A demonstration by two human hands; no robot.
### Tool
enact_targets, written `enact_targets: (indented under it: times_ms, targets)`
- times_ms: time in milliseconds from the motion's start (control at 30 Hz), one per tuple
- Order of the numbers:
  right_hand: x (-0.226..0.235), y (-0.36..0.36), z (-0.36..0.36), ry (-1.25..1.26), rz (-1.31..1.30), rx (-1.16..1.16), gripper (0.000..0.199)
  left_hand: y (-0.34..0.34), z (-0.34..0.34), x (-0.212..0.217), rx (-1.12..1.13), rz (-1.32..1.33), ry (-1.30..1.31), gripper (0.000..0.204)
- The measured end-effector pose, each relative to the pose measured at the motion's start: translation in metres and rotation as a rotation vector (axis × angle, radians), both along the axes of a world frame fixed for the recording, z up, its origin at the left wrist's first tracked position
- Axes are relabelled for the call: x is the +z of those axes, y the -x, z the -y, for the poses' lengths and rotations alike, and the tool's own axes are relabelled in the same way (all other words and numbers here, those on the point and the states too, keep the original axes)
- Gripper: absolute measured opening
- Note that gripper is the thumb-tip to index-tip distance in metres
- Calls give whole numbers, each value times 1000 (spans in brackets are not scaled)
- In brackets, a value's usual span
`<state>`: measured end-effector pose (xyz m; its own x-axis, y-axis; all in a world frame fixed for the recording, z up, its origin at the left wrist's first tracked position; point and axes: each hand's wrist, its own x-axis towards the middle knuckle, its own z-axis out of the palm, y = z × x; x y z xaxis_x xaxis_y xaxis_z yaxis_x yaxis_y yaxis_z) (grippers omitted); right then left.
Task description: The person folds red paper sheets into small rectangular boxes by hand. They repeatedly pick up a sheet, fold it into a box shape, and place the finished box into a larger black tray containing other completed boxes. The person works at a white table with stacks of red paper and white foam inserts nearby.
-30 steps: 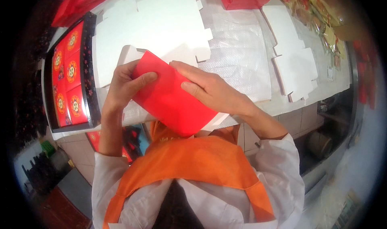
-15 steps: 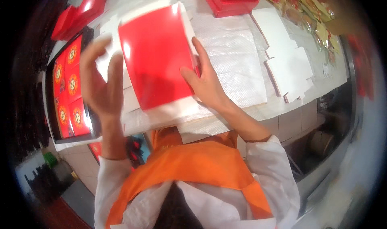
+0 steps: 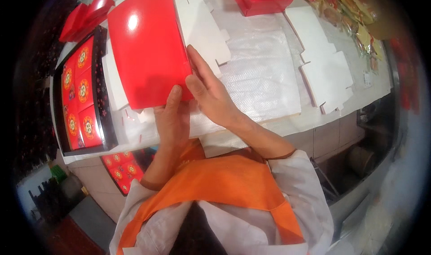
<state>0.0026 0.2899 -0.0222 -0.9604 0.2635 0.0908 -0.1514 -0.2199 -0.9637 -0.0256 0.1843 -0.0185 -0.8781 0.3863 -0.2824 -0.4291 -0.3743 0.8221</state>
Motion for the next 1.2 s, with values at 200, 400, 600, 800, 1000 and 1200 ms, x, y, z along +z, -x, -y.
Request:
enact_targets:
  times_ms: [200,400,600,800,1000,1200]
  targets:
    - [-5,-3,3,-160,53,-114,52,1,1,-1,18,102,-165,37]
    - [-6,-4,0,-191,40,-146,49,1,3,0,35,93,-110,34]
    - [-9,-3,5,-173,69,-144,48,0,7,-11,-32,-32,69,30]
    - [-6,-4,15,-205,103,-218,49,-4,6,-19,-62,-188,254,25]
    - [-5,-3,17,-215,119,-229,50,-6,4,-17,-24,-94,99,26]
    - [-2,-6,20,-92,149,-173,49,2,8,-20,-45,-47,136,28]
